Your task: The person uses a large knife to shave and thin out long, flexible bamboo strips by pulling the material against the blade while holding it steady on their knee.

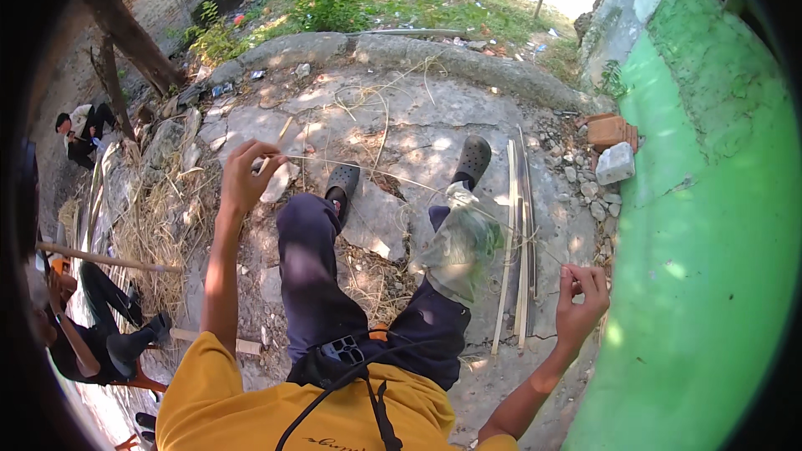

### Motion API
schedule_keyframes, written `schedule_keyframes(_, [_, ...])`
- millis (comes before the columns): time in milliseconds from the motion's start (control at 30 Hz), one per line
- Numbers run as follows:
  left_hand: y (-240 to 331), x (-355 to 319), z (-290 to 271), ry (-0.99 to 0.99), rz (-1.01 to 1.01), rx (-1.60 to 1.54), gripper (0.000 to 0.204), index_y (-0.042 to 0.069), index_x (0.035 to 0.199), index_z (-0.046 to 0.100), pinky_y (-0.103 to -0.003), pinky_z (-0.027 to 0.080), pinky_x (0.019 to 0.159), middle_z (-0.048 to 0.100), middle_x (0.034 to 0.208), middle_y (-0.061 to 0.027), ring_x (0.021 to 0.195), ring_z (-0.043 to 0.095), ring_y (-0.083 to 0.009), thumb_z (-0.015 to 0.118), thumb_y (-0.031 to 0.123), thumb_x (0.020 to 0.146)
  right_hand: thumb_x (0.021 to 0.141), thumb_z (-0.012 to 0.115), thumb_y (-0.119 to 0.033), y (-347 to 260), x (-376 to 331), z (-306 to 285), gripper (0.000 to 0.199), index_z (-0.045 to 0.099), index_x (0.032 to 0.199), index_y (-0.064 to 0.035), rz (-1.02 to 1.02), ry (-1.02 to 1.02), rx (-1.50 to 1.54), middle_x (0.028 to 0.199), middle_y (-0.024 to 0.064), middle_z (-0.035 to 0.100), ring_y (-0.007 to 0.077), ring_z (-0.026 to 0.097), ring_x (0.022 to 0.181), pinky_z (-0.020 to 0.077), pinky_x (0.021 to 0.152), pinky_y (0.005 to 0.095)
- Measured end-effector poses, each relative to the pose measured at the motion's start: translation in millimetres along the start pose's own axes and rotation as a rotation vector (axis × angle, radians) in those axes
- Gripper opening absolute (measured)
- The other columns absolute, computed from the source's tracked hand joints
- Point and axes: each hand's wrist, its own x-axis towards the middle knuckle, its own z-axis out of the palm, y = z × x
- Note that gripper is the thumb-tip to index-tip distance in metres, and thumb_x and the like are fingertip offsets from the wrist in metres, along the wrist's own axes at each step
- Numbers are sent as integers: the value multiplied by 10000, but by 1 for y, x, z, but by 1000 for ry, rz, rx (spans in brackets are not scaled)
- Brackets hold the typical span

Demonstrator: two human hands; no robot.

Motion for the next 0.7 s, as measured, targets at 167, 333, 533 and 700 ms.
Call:
schedule_keyframes(167, [-38, -43, -24, 42, -69, 47, 161, 8, 974, 774, -388, 542, 800, 727, 903, -119, 860, 706, -262, 833, 141, 905, 941, 800, -130, 5, -2, -11, 89, 757, 916, -56, 55, 85, 20, 846, 39, 651, 125, 530, 556, 410, 539, 302])
schedule_keyframes(333, [-23, -59, -18, 84, -122, 39, 226, 4, 941, 766, -358, 499, 666, 706, 814, -92, 687, 635, -193, 788, 226, 973, 924, 825, -152, 11, -19, -26, 111, 772, 936, -56, 169, 126, 47, 824, 37, 673, 122, 561, 580, 429, 555, 295])
schedule_keyframes(533, [-27, -64, 1, 65, -311, -109, 390, -15, 905, 702, -310, 437, 654, 626, 759, -31, 693, 513, -106, 705, 348, 1049, 878, 843, -49, -8, -37, -42, 189, 755, 1043, -21, 242, 76, 561, 912, -11, 697, 69, 600, 782, 496, 740, 248])
schedule_keyframes(700, [-91, -82, 51, 4, -407, -476, 388, -39, 1123, 714, -308, 497, 872, 714, 982, -44, 949, 615, -127, 676, 345, 1084, 818, 871, -17, -61, -42, -71, 274, 774, 1072, -47, 135, 120, 535, 894, 23, 730, 94, 634, 786, 517, 755, 272])
